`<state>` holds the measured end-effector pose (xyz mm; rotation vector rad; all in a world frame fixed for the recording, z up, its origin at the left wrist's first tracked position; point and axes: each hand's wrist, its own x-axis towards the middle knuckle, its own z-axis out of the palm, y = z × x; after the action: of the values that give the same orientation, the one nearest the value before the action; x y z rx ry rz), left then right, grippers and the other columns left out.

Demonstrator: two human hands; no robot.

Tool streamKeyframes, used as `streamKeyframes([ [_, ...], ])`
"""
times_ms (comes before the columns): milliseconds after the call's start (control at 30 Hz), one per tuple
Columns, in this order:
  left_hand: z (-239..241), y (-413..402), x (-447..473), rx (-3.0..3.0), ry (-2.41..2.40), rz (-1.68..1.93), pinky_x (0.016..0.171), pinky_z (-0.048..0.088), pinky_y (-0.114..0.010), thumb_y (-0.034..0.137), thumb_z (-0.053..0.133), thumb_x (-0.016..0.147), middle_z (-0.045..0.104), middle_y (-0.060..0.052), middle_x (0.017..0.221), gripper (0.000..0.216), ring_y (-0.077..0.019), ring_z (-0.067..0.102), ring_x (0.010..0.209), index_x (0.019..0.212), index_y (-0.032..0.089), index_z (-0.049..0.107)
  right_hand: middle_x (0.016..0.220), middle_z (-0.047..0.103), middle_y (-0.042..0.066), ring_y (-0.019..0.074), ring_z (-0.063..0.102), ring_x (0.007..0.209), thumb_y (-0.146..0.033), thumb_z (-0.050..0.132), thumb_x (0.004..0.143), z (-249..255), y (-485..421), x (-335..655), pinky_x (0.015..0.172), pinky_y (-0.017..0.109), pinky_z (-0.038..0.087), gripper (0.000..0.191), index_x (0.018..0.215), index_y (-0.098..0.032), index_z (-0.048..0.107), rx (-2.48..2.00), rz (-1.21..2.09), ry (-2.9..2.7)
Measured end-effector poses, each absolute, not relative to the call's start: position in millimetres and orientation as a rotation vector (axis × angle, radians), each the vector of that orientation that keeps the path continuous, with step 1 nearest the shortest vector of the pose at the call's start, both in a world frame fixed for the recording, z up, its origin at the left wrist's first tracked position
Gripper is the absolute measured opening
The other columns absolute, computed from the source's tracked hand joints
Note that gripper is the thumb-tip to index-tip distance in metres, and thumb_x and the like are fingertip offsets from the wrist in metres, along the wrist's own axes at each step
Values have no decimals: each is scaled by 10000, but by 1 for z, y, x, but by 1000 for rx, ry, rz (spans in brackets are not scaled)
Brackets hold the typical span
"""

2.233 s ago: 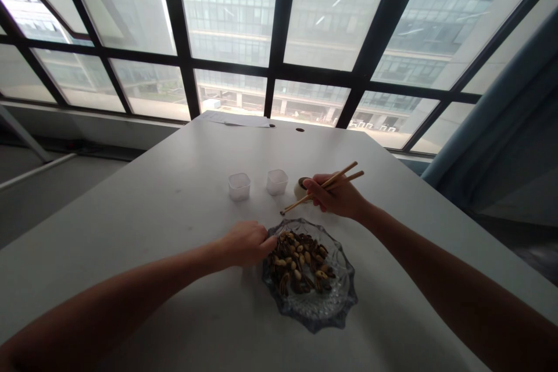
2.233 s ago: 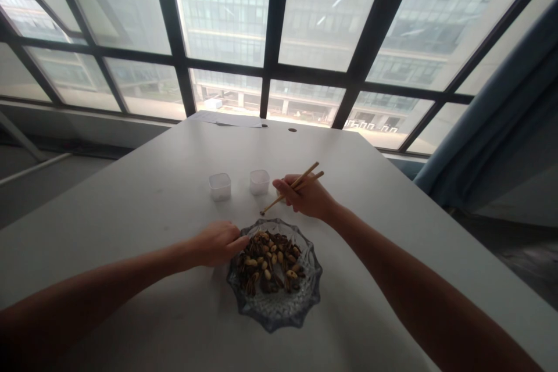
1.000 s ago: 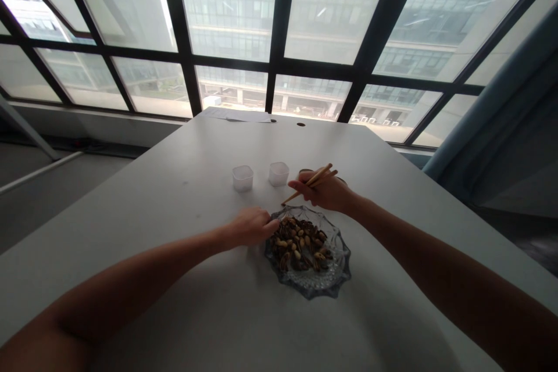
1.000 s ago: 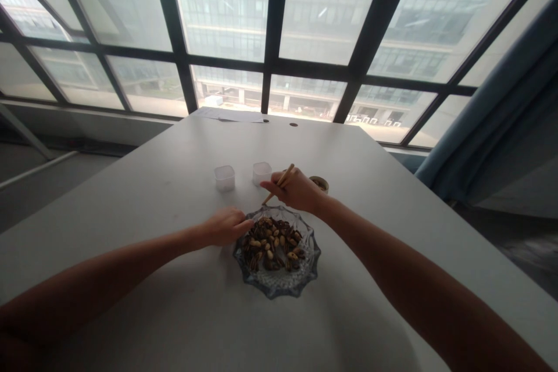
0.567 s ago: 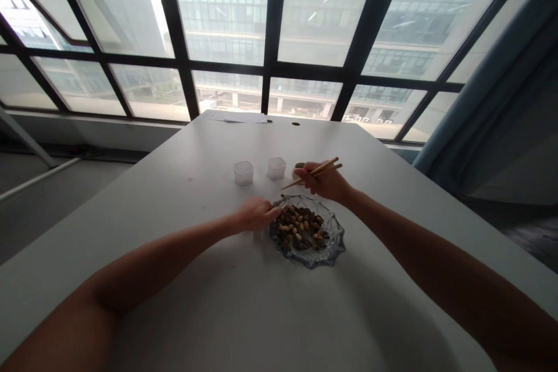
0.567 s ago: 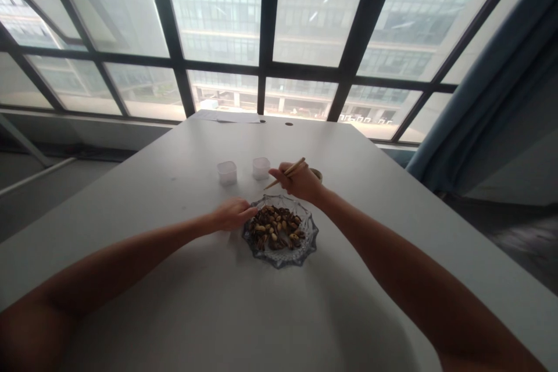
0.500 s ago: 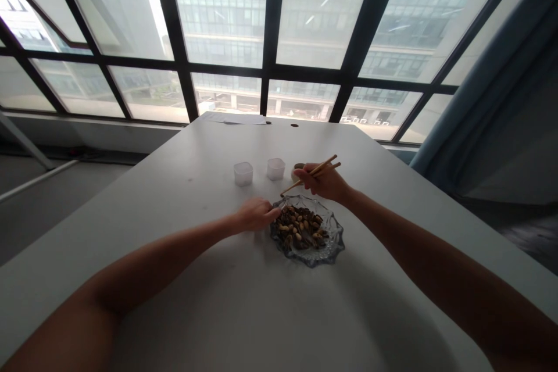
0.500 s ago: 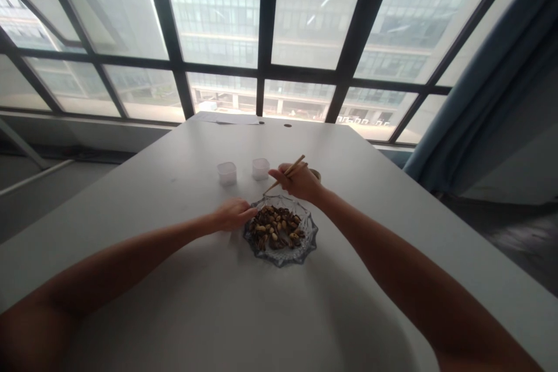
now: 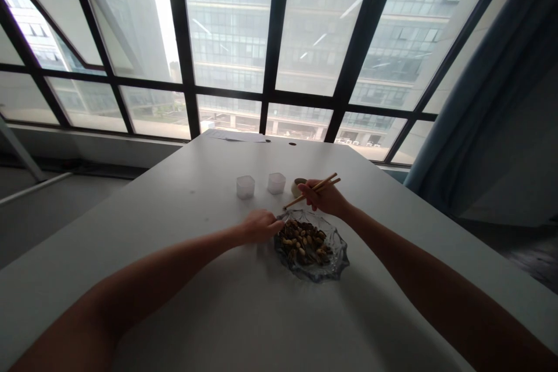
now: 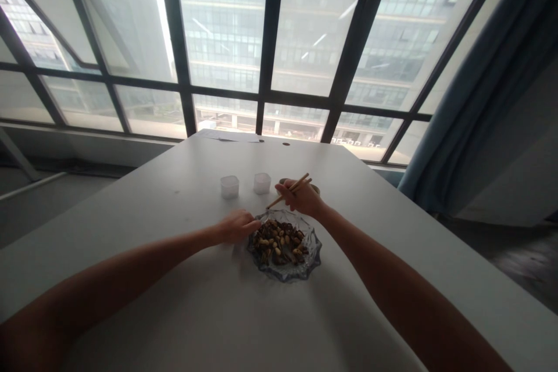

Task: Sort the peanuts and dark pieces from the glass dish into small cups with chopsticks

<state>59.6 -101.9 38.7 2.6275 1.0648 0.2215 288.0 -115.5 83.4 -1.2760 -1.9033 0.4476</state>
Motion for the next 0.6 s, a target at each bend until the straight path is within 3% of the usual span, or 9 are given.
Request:
streamKeyframes([
  [333,39,-100,62,2573,1132,235,618,410,-269,574,328,963,692,-138,705,657,-205,643,704,717,106,717,474,588,4,103,519,334,-744,590,801,91,-122,299,321,210,384,588,676,-170,602,-1246,438,-1552],
  [600,35,-72,63,2460,1317,365,513,258,-246,375,389,888,553,-44,560,465,-114,459,550,638,97,664,454,579,6,107,488,315,-781,617,745,71,-124,329,286,227,365,605,690,-179,598,-1092,553,-982],
])
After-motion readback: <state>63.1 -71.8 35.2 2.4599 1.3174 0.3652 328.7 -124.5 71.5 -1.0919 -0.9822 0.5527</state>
